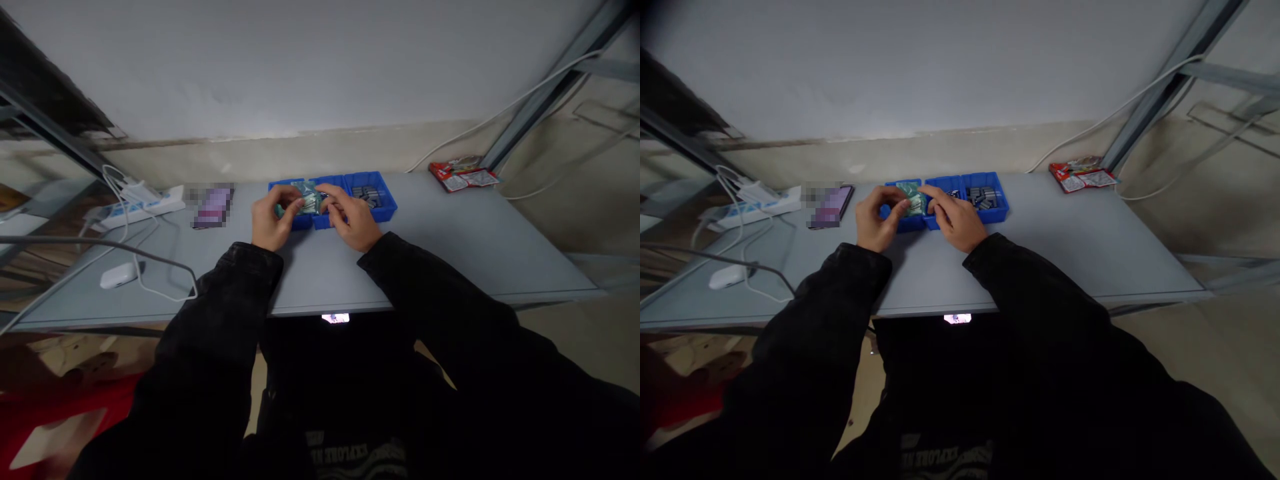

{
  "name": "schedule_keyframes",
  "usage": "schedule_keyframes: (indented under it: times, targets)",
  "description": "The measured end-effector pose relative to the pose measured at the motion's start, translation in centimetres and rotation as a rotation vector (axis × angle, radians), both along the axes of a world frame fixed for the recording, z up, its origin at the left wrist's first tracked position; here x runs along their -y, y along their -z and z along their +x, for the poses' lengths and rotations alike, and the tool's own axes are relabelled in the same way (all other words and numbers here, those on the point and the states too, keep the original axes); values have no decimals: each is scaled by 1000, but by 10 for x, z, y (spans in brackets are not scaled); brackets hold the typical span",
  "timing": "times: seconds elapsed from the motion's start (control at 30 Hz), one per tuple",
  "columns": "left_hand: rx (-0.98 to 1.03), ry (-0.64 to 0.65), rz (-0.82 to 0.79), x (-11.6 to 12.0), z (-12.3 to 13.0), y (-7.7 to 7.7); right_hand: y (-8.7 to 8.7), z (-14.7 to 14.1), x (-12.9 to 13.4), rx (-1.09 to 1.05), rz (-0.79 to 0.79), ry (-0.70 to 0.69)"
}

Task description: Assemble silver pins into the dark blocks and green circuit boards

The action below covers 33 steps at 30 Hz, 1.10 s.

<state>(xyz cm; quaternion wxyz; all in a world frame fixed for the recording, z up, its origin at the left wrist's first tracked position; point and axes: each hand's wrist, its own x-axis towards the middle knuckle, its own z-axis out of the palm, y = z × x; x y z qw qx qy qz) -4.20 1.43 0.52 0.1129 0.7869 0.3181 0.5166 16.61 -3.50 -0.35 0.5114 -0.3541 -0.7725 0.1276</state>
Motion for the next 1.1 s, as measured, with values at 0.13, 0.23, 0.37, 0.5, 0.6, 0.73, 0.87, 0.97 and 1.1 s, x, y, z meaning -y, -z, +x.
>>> schedule_keyframes:
  times: [0.13, 0.23, 0.37, 0.5, 0.6, 0.73, 0.87, 0.97, 1.1]
  targets:
    - [-36, 18, -29, 1, -1, -1, -1, -1, 1, 82, 37, 54]
    - [-101, 70, -29, 3, -1, -3, 0, -1, -1, 73, 74, 117]
    - [-174, 102, 34, 3, 0, -4, 3, -1, -5, 73, 74, 192]
    - [-211, 90, 80, 0, 1, -3, 2, -1, -4, 107, 112, 186]
    - [-204, 86, 117, -2, 1, -3, 0, -1, -3, 110, 145, 187]
    - [-161, 140, 106, -3, 1, 0, 2, -2, -4, 83, 122, 178]
    - [-82, 114, 6, -6, 0, 8, 4, -5, -4, -9, 31, 153]
    - [-56, 89, -13, -6, 0, 10, 4, -7, -3, -89, -14, 124]
    - [-94, 126, 0, -3, 0, 6, 1, -6, -2, -78, 7, 135]
